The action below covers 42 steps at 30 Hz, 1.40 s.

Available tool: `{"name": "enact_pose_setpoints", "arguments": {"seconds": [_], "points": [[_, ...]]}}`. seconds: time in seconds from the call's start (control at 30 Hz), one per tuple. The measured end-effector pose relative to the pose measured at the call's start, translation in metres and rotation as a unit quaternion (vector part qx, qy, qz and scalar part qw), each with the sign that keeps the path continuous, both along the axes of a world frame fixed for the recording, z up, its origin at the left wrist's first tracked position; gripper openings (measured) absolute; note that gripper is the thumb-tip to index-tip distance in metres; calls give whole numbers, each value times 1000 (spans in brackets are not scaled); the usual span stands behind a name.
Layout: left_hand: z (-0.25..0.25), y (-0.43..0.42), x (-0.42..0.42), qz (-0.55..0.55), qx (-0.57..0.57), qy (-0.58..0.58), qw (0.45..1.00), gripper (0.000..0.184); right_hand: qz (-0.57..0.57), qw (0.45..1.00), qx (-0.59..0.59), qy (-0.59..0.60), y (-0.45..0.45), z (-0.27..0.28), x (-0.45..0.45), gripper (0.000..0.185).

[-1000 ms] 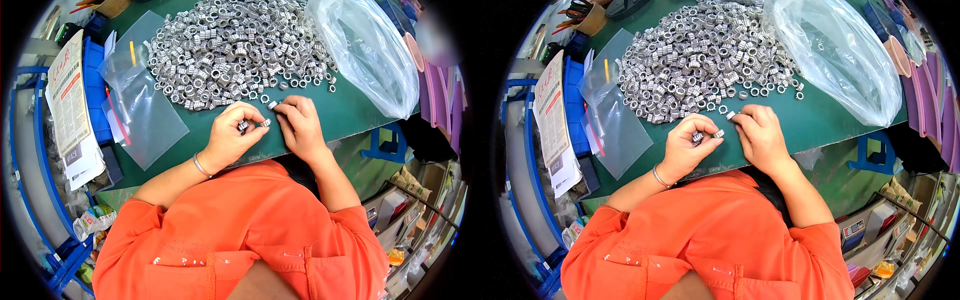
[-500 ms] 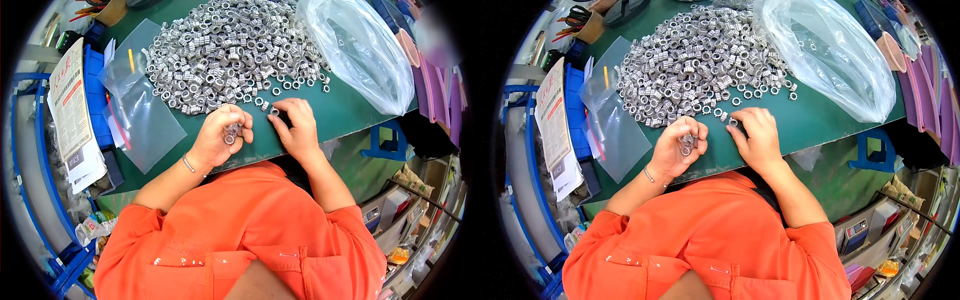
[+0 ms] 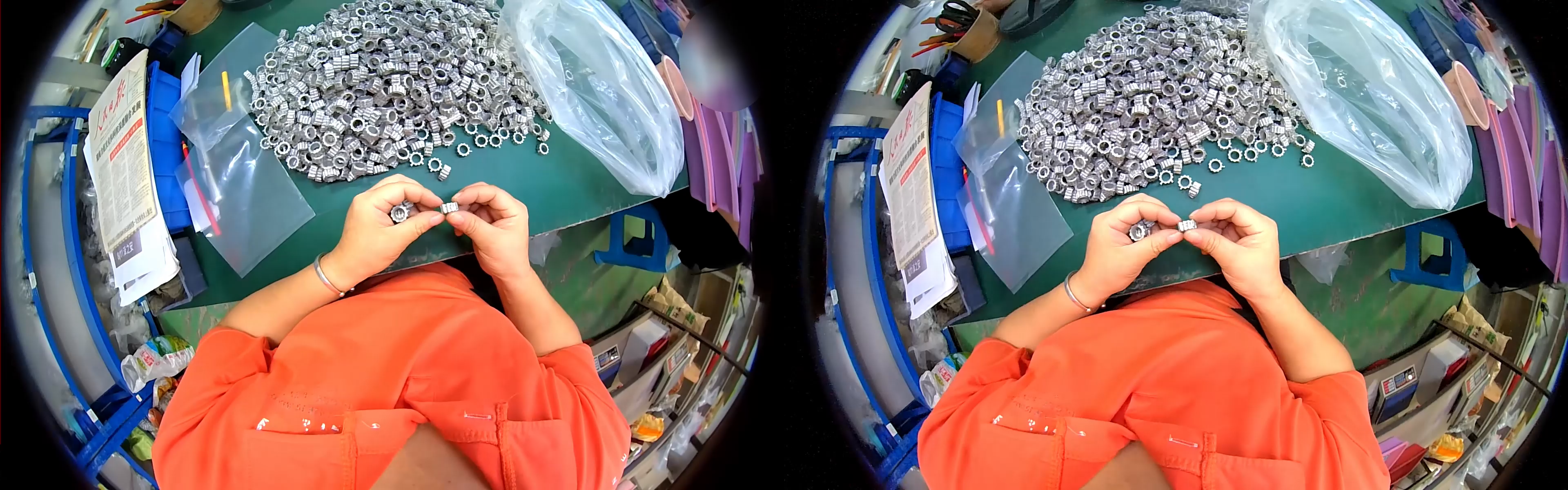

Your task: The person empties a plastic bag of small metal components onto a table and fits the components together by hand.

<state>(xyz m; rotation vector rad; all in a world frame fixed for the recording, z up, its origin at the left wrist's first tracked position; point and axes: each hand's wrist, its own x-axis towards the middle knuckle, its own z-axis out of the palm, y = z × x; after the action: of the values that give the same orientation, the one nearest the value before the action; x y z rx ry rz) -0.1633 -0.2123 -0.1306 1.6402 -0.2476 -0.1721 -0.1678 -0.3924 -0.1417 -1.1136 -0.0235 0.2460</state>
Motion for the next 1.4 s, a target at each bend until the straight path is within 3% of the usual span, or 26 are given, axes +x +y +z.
{"name": "enact_pose_setpoints", "arguments": {"seconds": [0.53,0.6,0.63,0.67,0.7,0.77,0.87,1.03,1.1,1.13,1.17,1.23,1.3,1.37,1.4], "points": [[1,3,-3,21,8,-56,998,12,28,999,-28,28,1,1,-1,13],[1,4,-2,26,2,-81,996,12,58,991,-119,0,-3,6,4,9],[4,7,-3,28,-60,78,995,13,60,991,-119,-3,-3,5,9,9],[6,9,-4,30,-121,237,964,14,0,949,-276,-154,-4,4,18,10],[5,9,-5,32,-121,237,963,14,-61,856,-419,-297,-3,2,24,10],[1,8,-3,53,-250,282,925,17,-80,858,-428,-272,3,2,31,16],[5,9,-1,44,-264,300,916,20,-63,786,-509,-344,6,-5,35,22],[6,13,2,49,-282,333,899,20,-38,833,-455,-314,0,-11,27,24],[4,17,3,9,-362,342,867,17,-40,961,-244,-122,1,-10,19,17],[2,17,3,8,-362,341,867,17,-35,980,-167,-105,4,-3,16,10],[-1,17,2,-1,-320,335,886,18,-35,980,-167,-106,4,-2,13,10],[1,15,0,-8,-278,327,903,18,0,998,-47,-29,4,0,9,9],[8,6,0,18,-151,210,966,22,14,1000,-23,-14,3,-1,7,9],[-1,4,-1,26,-134,165,977,22,38,999,18,-1,3,-4,5,9],[-2,5,-1,27,-83,88,992,20,39,999,19,-1,4,-4,4,9]]}}
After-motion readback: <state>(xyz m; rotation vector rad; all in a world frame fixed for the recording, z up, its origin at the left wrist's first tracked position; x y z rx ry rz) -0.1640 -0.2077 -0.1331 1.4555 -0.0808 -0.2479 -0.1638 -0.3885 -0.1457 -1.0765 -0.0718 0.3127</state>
